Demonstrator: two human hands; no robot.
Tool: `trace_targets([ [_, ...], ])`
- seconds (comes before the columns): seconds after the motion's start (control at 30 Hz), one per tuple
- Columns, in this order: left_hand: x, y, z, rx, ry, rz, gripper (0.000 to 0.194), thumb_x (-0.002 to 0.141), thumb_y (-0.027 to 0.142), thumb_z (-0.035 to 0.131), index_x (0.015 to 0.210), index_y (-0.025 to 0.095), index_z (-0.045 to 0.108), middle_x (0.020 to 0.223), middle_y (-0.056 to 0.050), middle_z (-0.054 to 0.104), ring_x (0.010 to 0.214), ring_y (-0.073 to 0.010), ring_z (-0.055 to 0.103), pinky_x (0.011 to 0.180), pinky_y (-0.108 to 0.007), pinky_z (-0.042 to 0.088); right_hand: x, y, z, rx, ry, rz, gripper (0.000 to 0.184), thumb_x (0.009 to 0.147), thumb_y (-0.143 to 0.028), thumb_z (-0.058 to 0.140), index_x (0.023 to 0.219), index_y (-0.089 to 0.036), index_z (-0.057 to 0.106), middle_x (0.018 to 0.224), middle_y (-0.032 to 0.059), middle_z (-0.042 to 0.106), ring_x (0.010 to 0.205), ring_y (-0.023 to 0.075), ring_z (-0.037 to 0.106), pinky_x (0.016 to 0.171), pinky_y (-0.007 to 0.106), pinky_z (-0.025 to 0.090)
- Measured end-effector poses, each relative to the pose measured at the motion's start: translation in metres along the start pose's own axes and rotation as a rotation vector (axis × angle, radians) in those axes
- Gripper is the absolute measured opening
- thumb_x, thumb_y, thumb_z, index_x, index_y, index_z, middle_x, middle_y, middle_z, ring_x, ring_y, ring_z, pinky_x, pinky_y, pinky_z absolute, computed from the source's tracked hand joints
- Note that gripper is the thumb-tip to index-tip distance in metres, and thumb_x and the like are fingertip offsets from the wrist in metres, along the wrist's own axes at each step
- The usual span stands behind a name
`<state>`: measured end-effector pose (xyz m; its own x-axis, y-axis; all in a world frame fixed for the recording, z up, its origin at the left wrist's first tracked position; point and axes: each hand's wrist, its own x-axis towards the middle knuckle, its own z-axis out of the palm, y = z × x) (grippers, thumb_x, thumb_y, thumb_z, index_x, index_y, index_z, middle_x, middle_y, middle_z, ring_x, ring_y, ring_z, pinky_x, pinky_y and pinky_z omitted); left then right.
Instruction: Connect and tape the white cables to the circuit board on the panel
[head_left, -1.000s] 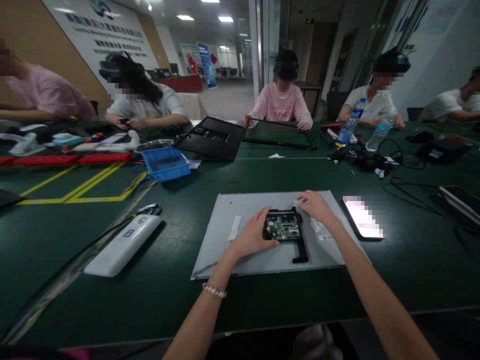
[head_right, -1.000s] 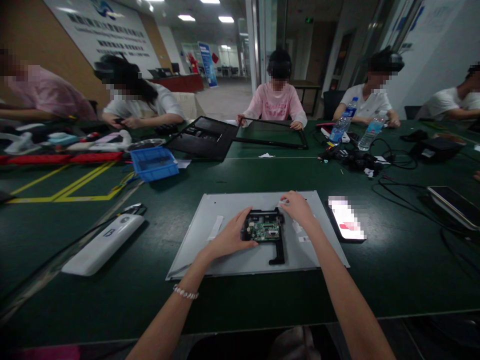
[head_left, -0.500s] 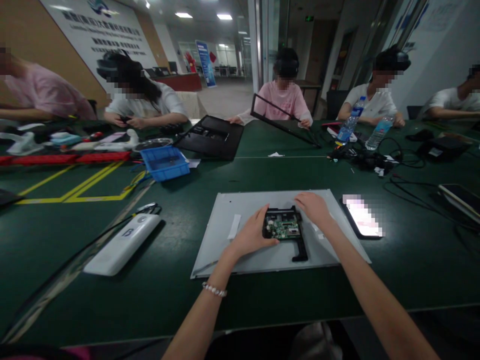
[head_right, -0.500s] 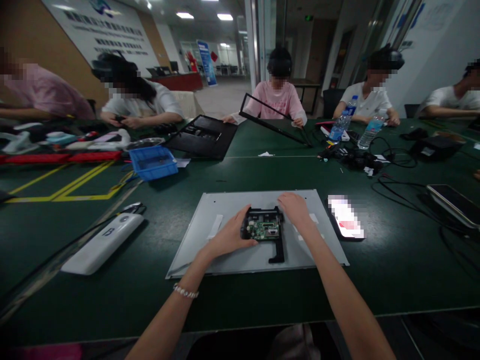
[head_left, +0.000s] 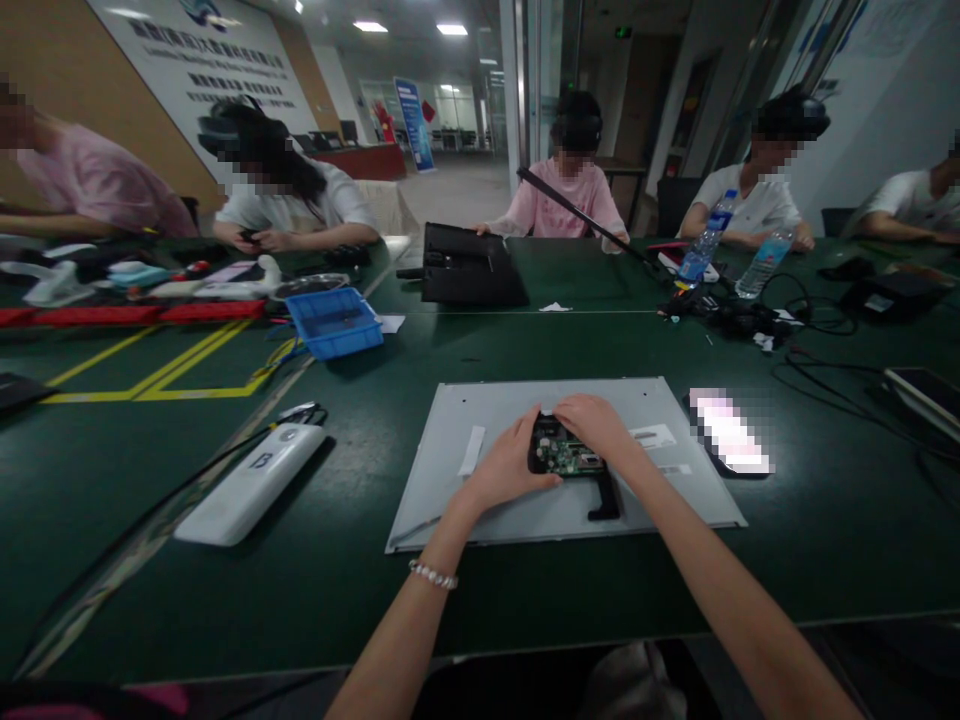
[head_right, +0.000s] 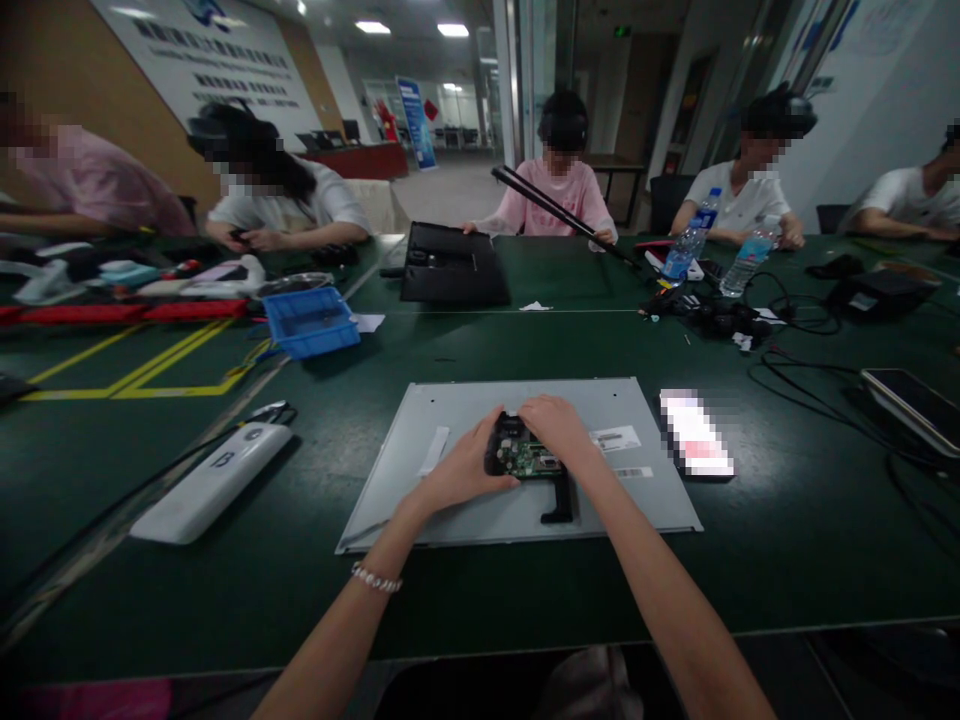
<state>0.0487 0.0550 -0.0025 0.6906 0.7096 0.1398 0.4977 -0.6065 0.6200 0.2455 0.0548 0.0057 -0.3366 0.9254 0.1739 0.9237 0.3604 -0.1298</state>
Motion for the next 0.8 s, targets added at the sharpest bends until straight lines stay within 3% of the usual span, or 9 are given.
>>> trace_targets([
  [0.23, 0.0010, -0.0025, 0.0017, 0.019, -0.013, -0.002, 0.105, 0.064, 0.047, 0.069, 0.144, 0.020, 0.007, 0.146, -0.014, 0.028, 0.130, -0.0342, 0.032, 0.107, -0.050, 0.028, 0.0019, -0.0002, 0.0041, 0.069, -0.003, 0.028, 0.025, 0.091, -0.020, 0.044, 0.102, -0.020, 0.066, 0.101, 0.0087, 0.068, 0.100, 0.0190, 0.059, 0.084, 0.026, 0.041],
  [0.8, 0.0005, -0.0025, 0.0011, 0.014, -0.009, 0.002, 0.106, 0.064, 0.046, 0.070, 0.145, 0.023, 0.005, 0.147, -0.013, 0.026, 0.131, -0.0345, 0.030, 0.106, -0.051, 0.028, 0.0035, 0.0010, 0.0097, 0.144, 0.050, 0.033, 0.025, 0.090, -0.021, 0.045, 0.101, -0.021, 0.067, 0.102, 0.0068, 0.069, 0.099, 0.0192, 0.059, 0.085, 0.027, 0.042],
])
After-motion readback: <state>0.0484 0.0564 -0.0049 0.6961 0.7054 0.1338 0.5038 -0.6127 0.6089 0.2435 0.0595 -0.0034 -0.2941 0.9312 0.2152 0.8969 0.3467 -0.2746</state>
